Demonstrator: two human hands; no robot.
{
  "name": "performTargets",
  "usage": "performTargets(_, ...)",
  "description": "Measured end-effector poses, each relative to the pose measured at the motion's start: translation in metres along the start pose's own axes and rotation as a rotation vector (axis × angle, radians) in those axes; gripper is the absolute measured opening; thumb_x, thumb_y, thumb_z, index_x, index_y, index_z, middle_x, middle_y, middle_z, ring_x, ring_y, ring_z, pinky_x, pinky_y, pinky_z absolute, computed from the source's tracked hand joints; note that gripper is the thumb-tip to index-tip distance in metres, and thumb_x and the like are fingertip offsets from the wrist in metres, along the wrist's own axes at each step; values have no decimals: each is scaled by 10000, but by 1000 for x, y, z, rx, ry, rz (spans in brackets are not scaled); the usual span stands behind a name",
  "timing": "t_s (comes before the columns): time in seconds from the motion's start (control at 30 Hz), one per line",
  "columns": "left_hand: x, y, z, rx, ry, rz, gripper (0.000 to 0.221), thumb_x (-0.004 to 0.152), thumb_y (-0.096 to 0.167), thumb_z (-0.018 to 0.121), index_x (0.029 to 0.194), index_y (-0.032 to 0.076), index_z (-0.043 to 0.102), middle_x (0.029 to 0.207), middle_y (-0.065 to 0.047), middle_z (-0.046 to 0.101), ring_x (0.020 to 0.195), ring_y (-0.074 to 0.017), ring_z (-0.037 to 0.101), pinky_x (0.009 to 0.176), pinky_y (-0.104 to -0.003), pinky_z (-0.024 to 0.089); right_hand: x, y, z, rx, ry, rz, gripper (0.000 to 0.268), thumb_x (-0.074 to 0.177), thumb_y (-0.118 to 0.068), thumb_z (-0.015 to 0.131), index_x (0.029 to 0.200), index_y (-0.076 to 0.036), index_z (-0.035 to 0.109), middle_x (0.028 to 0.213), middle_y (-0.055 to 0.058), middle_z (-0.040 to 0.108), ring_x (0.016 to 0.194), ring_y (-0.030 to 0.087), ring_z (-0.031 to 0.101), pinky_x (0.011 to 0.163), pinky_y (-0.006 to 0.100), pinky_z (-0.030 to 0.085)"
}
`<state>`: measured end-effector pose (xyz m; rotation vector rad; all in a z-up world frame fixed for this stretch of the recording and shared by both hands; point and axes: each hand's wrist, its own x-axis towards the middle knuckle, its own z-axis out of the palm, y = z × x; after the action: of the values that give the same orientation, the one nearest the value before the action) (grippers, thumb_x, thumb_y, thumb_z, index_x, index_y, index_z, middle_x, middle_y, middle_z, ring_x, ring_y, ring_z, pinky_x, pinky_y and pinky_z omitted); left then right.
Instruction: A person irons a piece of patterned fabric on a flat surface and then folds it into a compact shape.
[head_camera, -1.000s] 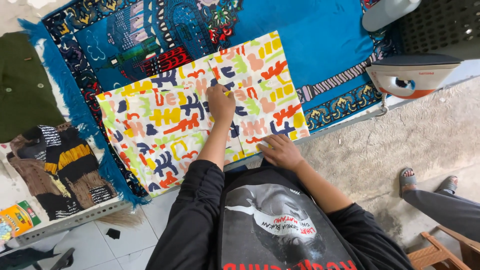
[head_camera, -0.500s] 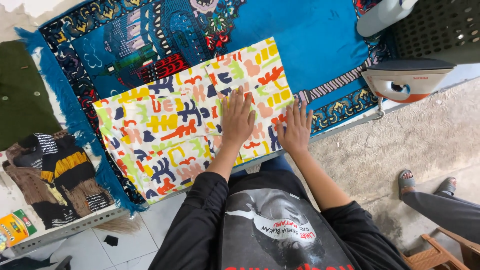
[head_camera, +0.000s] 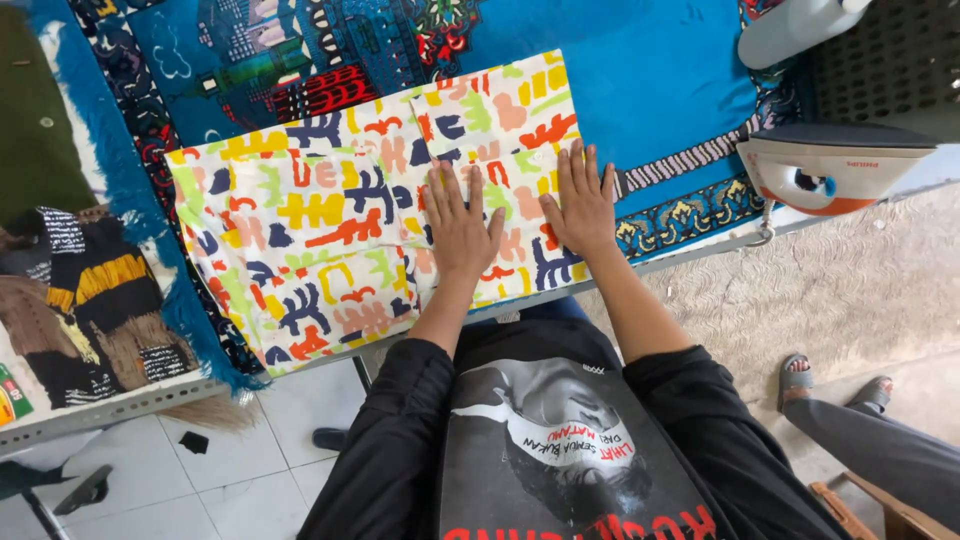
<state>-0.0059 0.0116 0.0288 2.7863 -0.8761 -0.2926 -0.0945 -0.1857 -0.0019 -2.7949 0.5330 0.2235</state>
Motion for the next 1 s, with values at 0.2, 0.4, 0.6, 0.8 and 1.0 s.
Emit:
performTargets(0.2,-67,4,40,-102,-23,170,739,1063,562,243,1628,86,241,1704,-231,117,1593,-348,44,1269,-509,-33,-60,2,11,-67,186,-184,774,1079,-543,337,1639,-15,253,1707,223,152,1578,358,86,1245,570,5)
performTargets(0.4,-94,-14,57,-102,160,138,755,1067,544,387,1627,53,261,1708,-197,163,1588,-317,118,1258,-527,-44,-74,17,30,-29,58,-169,842,1041,-617,328,1639,-29,246,1715,201,169,1596,326,80,1266,556,-23)
performTargets(0.6,-100,-14,67,-91,239,110,753,1049,527,414,1617,49,283,1701,-205,181,1586,-322,123,1264,-534,-38,-80,21,21,-42,32,-205,855,1023,-641,343,1651,-70,238,1728,167,149,1605,302,58,1271,544,-53)
performTargets(0.8,-126,-29,57,8,262,79,614,1083,406,370,1617,107,322,1707,-159,208,1590,-297,118,1265,-542,-21,-102,59,22,-132,28,-177,762,1046,-554,262,1644,-81,265,1737,125,149,1618,275,52,1291,496,-58)
performTargets(1.0,-129,-23,62,-66,272,215,647,1064,416,369,1620,94,291,1703,-186,187,1582,-324,139,1263,-548,34,-105,65,24,-19,141,-210,815,1043,-579,248,1622,-5,265,1719,197,146,1594,343,76,1274,506,9)
